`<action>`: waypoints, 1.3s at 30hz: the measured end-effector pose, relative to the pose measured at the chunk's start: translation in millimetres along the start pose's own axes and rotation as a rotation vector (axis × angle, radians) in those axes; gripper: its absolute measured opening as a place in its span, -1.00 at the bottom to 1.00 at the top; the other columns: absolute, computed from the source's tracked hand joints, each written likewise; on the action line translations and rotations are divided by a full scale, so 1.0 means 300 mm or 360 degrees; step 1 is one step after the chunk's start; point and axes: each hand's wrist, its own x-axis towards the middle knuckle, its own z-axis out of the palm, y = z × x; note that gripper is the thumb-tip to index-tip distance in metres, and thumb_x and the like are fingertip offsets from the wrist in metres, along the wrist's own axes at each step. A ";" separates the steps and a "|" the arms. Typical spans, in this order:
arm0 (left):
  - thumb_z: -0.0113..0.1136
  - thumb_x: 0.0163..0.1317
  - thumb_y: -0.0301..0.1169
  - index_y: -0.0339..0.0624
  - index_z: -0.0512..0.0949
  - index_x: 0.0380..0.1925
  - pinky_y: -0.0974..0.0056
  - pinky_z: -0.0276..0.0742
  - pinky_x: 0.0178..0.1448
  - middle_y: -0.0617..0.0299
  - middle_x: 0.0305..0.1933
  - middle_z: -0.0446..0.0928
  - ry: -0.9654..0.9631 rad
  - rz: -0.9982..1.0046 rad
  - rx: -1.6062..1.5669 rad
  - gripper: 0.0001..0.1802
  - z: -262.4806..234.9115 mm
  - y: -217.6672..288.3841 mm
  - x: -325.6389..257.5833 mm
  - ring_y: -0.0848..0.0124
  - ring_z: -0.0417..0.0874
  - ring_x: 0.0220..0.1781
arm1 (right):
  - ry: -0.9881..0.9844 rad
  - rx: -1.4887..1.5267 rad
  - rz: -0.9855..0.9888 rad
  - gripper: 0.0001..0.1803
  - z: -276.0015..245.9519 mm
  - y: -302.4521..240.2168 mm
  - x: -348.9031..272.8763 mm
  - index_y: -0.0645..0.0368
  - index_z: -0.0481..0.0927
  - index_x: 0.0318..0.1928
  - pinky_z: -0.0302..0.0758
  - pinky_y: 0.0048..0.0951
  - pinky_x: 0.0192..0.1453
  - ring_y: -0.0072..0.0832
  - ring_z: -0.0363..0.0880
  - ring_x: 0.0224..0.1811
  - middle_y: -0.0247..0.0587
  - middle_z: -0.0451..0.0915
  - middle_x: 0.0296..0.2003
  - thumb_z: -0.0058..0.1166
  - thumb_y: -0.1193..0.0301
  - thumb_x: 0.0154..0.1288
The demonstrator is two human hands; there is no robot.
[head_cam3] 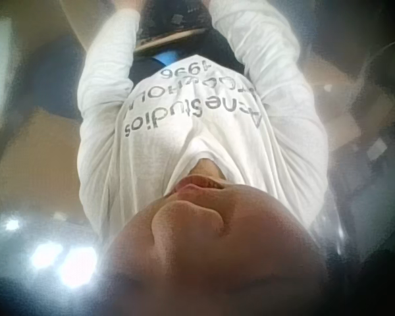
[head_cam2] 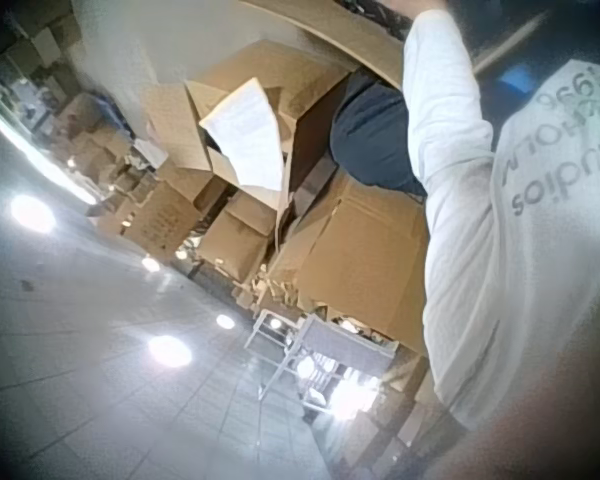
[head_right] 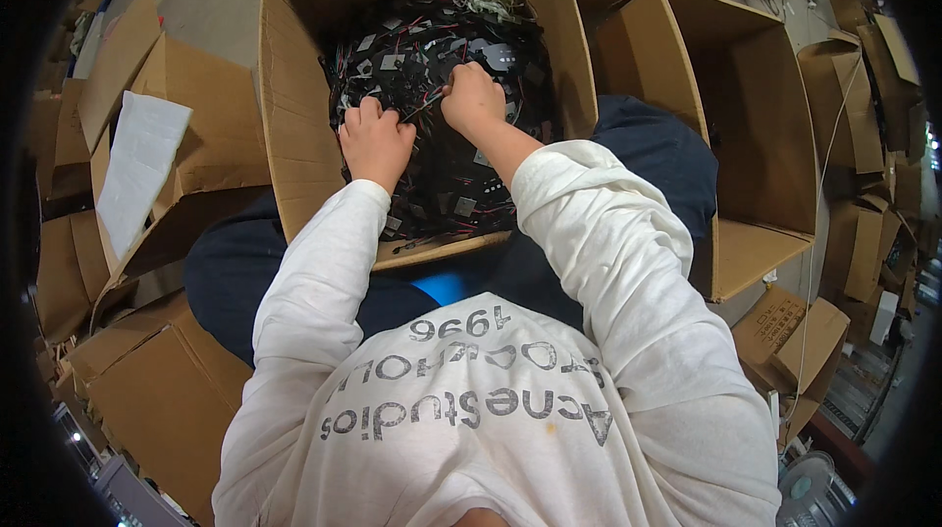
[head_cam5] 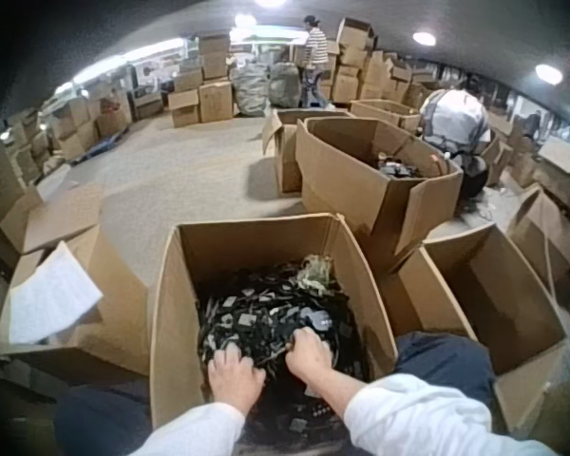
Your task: The recorder is sorting various plastic and electronic components into cardboard boxes while sitting on the floor of a warehouse/factory.
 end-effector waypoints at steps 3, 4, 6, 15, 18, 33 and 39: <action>0.32 0.12 -0.13 -0.05 0.76 -0.36 0.04 0.47 0.06 0.22 -0.10 0.58 -0.0092 -0.0149 -0.0126 -0.73 0.013 -0.010 -0.009 0.16 0.53 0.05 | 0.0025 -0.0005 -0.0056 -0.81 0.001 -0.008 0.002 0.13 0.67 -0.14 0.51 -0.10 0.21 -0.16 0.59 0.17 -0.16 0.61 0.00 0.21 0.32 0.33; 0.29 0.15 -0.11 -0.06 0.76 -0.34 0.04 0.48 0.06 0.19 -0.11 0.60 -0.0188 -0.0196 -0.0159 -0.71 0.015 -0.013 -0.009 0.15 0.56 0.04 | 0.0023 -0.0006 -0.0057 -0.81 0.004 -0.008 0.000 0.13 0.67 -0.14 0.51 -0.10 0.21 -0.16 0.59 0.17 -0.16 0.61 0.00 0.21 0.32 0.33; 0.27 0.18 -0.10 -0.07 0.77 -0.33 0.03 0.48 0.06 0.15 -0.12 0.63 -0.0284 -0.0250 -0.0191 -0.69 0.017 -0.022 -0.014 0.14 0.59 0.03 | -0.0003 -0.0080 -0.0087 -0.81 0.012 -0.011 -0.005 0.12 0.67 -0.13 0.48 -0.08 0.22 -0.18 0.58 0.19 -0.18 0.61 0.01 0.21 0.32 0.33; 0.12 0.33 -0.11 -0.24 0.70 -0.11 -0.06 0.54 0.26 -0.12 -0.03 0.66 -0.0751 -0.0181 -0.0846 -0.58 0.061 -0.119 -0.055 -0.13 0.63 0.13 | -0.0439 -0.0091 -0.0715 -0.53 0.024 0.022 0.004 -0.16 0.68 0.13 0.34 -0.10 0.37 -0.11 0.31 0.37 -0.20 0.41 0.24 0.37 0.22 0.17; 0.12 0.38 -0.10 -0.30 0.68 -0.10 -0.04 0.59 0.19 -0.23 -0.05 0.70 -0.1406 -0.0134 -0.0597 -0.55 -0.050 -0.103 -0.042 -0.17 0.70 0.01 | -0.0751 -0.0241 -0.0715 -0.29 0.029 -0.017 0.003 -0.12 0.59 0.29 0.25 -0.15 0.47 -0.11 0.21 0.42 -0.21 0.32 0.33 0.46 0.07 0.09; 0.11 0.45 0.05 0.16 0.49 0.13 0.33 0.34 -0.24 0.48 -0.26 0.48 -0.2091 -0.0727 -0.0912 -0.60 -0.316 -0.211 0.085 0.54 0.47 -0.32 | 0.1153 0.2240 -0.0260 -0.95 -0.915 0.237 0.111 0.03 0.65 -0.18 0.38 -0.29 -0.25 -0.52 0.44 -0.44 -0.44 0.55 -0.42 0.26 0.40 0.46; 0.23 0.32 0.02 -0.21 0.30 0.45 0.00 0.46 0.43 -0.19 0.46 0.39 -0.1678 -0.0333 -0.0489 -0.18 0.306 -0.156 -0.103 -0.14 0.49 0.42 | 0.1483 0.3053 0.0484 -0.75 -1.024 0.659 0.273 0.07 0.41 -0.43 0.40 -0.36 -0.34 -0.50 0.36 -0.55 -0.44 0.36 -0.56 -0.04 0.39 0.49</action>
